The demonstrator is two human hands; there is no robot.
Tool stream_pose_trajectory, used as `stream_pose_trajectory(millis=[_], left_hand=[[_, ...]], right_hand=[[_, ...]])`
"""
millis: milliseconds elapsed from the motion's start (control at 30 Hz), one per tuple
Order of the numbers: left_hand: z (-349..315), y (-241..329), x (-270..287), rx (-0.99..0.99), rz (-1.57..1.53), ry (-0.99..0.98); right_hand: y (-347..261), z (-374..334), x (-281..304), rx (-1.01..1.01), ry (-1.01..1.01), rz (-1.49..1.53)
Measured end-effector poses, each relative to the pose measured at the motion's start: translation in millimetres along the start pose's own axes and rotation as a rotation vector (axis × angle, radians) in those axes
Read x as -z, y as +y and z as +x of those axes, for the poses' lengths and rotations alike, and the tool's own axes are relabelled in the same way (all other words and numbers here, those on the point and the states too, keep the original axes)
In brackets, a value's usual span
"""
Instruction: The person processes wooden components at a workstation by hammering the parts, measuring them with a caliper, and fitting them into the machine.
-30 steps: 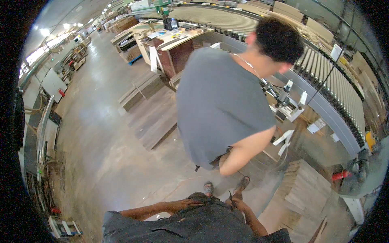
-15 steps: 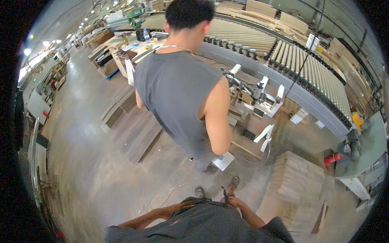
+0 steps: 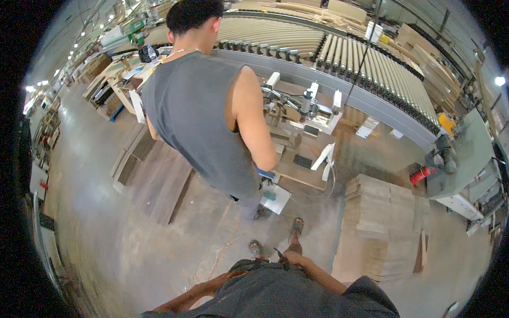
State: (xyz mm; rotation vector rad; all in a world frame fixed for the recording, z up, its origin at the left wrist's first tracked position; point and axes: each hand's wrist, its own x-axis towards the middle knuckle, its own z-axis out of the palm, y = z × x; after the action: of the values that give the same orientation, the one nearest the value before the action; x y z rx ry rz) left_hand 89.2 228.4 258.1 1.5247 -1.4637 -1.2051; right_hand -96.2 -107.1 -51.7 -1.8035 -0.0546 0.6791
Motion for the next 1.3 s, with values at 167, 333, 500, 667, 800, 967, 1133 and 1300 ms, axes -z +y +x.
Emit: stream_pose_trajectory(millis=[167,333,500,667,800,967,1133,1300], left_hand=[[-16,17,-2,0.057,-0.158,0.059],[7,0,3,0.046,-0.118,-0.047],[3,-4,-2,0.07,-0.108,0.002],[29,-1,11,-0.034,-0.088,-0.053],[10,1,4,-0.01,-0.09,0.01],[-3,12,4,-0.047,-0.062,0.076],[-9,-10,-8,-0.045,-0.08,0.078],[-11,-4,-3,-0.072,-0.115,0.057]], right_hand=[[45,43,-20,0.241,-0.303,0.102],[155,60,-11,0.638,-0.633,0.166],[53,51,1,0.349,-0.381,-0.187],[48,14,23,-0.103,-0.231,0.16],[-44,22,41,-0.597,-0.323,0.221],[-98,-13,50,0.201,0.098,0.302],[-253,19,41,-1.136,0.362,0.632],[-138,20,30,-0.611,-0.186,0.031]])
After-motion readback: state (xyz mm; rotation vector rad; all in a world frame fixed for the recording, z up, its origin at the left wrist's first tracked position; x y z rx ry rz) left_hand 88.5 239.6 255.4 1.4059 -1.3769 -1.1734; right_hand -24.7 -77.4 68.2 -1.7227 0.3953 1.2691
